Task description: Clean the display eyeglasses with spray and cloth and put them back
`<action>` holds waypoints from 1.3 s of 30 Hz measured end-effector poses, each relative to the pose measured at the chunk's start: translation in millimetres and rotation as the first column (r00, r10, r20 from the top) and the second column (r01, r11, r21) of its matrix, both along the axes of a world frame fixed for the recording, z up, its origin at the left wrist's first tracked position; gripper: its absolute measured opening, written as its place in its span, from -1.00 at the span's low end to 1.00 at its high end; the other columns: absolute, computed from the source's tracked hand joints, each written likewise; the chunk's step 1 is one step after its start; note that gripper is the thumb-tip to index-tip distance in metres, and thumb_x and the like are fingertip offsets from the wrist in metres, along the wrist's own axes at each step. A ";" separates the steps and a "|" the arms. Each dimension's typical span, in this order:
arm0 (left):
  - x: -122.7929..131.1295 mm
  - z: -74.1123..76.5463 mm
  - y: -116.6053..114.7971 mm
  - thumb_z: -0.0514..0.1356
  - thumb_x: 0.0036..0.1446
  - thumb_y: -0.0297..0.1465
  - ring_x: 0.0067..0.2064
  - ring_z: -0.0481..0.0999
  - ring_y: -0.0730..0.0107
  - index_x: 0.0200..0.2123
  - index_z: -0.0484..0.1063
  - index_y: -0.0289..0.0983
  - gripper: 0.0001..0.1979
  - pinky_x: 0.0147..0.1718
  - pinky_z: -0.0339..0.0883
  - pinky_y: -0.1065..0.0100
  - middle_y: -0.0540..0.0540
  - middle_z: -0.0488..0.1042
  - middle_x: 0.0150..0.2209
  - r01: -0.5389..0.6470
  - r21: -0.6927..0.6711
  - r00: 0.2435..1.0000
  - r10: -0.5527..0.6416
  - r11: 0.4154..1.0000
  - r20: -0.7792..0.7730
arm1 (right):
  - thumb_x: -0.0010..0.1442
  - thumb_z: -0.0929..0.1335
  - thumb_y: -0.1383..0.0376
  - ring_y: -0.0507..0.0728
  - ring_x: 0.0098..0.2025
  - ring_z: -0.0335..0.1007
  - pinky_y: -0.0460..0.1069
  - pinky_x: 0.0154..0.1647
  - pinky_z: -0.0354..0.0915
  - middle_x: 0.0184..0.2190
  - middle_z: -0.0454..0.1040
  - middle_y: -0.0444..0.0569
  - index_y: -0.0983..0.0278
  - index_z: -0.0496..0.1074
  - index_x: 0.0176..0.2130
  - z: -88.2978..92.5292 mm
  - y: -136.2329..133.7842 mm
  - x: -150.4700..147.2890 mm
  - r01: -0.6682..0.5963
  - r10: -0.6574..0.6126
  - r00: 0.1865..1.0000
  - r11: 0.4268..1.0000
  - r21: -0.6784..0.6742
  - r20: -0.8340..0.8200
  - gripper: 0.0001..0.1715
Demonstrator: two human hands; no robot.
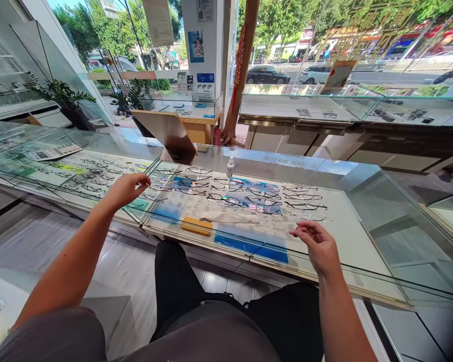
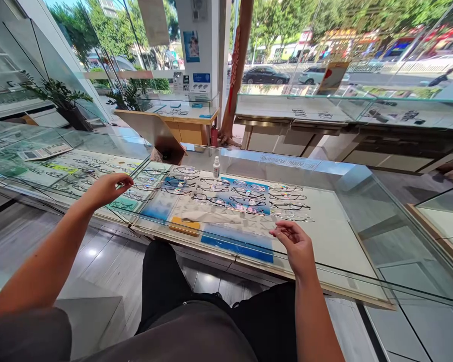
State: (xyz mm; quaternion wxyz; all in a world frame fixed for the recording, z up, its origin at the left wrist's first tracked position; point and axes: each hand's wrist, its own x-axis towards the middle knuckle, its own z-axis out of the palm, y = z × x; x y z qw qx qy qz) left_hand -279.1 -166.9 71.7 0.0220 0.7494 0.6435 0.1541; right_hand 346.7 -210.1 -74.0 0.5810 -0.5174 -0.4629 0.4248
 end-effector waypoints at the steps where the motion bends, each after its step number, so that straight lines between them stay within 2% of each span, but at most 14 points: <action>1: -5.6 -3.3 -4.6 0.13 0.21 -0.21 -0.14 0.65 0.12 -0.19 0.57 -0.18 -0.73 -0.10 0.41 0.24 -0.11 0.68 -0.20 -0.018 -0.007 0.999 0.018 1.000 -0.028 | 0.03 0.67 0.08 0.20 -0.24 0.70 0.12 -0.06 0.61 -0.37 0.60 -0.11 0.18 0.64 -0.15 0.2 -0.2 0.3 0.003 -0.003 1.000 1.000 -0.001 -0.003 -0.57; 4: -17.3 -12.5 -12.5 0.11 0.25 -0.17 -0.04 0.63 0.00 -0.17 0.61 -0.17 -0.68 -0.01 0.42 0.16 -0.17 0.68 -0.13 -0.040 -0.023 0.985 0.035 0.999 -0.168 | 0.03 0.67 0.08 0.22 -0.24 0.70 0.14 -0.06 0.61 -0.37 0.60 -0.11 0.17 0.64 -0.16 0.9 -1.0 1.1 0.010 -0.010 1.000 1.000 0.000 -0.012 -0.58; 8: -22.1 -22.6 -11.6 0.12 0.27 -0.17 0.06 0.56 -0.14 -0.05 0.68 -0.18 -0.61 0.11 0.40 0.02 -0.26 0.65 -0.03 -0.036 -0.043 0.946 0.020 0.998 -0.324 | 0.03 0.66 0.09 0.24 -0.24 0.70 0.12 -0.12 0.60 -0.38 0.60 -0.09 0.17 0.64 -0.18 3.1 -1.4 1.3 0.017 -0.017 1.000 1.000 0.014 -0.008 -0.60; 12: -17.8 -27.4 -2.7 0.16 0.29 -0.19 0.05 0.55 -0.14 0.02 0.71 -0.16 -0.60 0.09 0.38 0.03 -0.26 0.63 -0.05 -0.020 -0.074 0.935 -0.008 0.997 -0.356 | 0.01 0.67 0.09 0.24 -0.24 0.68 0.12 -0.16 0.58 -0.38 0.61 -0.07 0.17 0.64 -0.19 5.1 -1.5 0.6 0.035 -0.035 0.999 0.999 0.027 0.002 -0.60; 18: -10.9 -30.3 8.7 0.20 0.28 -0.21 0.03 0.54 -0.11 -0.09 0.74 -0.14 -0.67 0.03 0.38 0.07 -0.24 0.62 -0.09 0.009 -0.106 0.911 -0.052 0.994 -0.409 | -0.01 0.68 0.09 0.23 -0.24 0.69 0.10 -0.13 0.56 -0.37 0.61 -0.08 0.16 0.65 -0.19 3.1 -3.0 1.5 0.039 -0.038 0.999 0.999 0.017 -0.021 -0.58; 29: -8.5 -33.5 11.3 0.18 0.29 -0.23 0.02 0.53 -0.10 -0.16 0.74 -0.14 -0.69 0.01 0.37 0.08 -0.24 0.63 -0.10 0.028 -0.116 0.911 -0.073 0.993 -0.407 | 0.01 0.67 0.10 0.23 -0.23 0.69 0.12 -0.10 0.58 -0.35 0.62 -0.08 0.16 0.64 -0.18 -0.2 -2.3 2.9 0.030 -0.030 1.000 0.999 0.031 -0.009 -0.59; 34: -15.5 -34.5 11.5 0.14 0.27 -0.20 -0.03 0.55 -0.12 -0.24 0.72 -0.14 -0.67 -0.01 0.37 0.06 -0.24 0.63 -0.17 0.063 -0.116 0.905 -0.106 0.991 -0.411 | 0.02 0.68 0.10 0.22 -0.20 0.69 0.12 -0.05 0.57 -0.32 0.63 -0.08 0.16 0.64 -0.18 -0.4 -2.8 1.0 0.033 -0.032 0.999 0.999 0.027 -0.013 -0.60; 39: -19.1 -19.1 -2.3 0.17 0.14 -0.13 -0.09 0.56 -0.02 -0.37 0.64 -0.11 -0.71 -0.06 0.40 0.16 -0.16 0.59 -0.28 0.038 -0.124 0.947 -0.076 0.992 -0.311 | 0.05 0.65 0.07 0.22 -0.24 0.68 0.12 -0.13 0.57 -0.35 0.62 -0.08 0.18 0.63 -0.18 1.7 -3.3 -2.5 0.025 -0.026 1.000 0.999 0.032 0.014 -0.61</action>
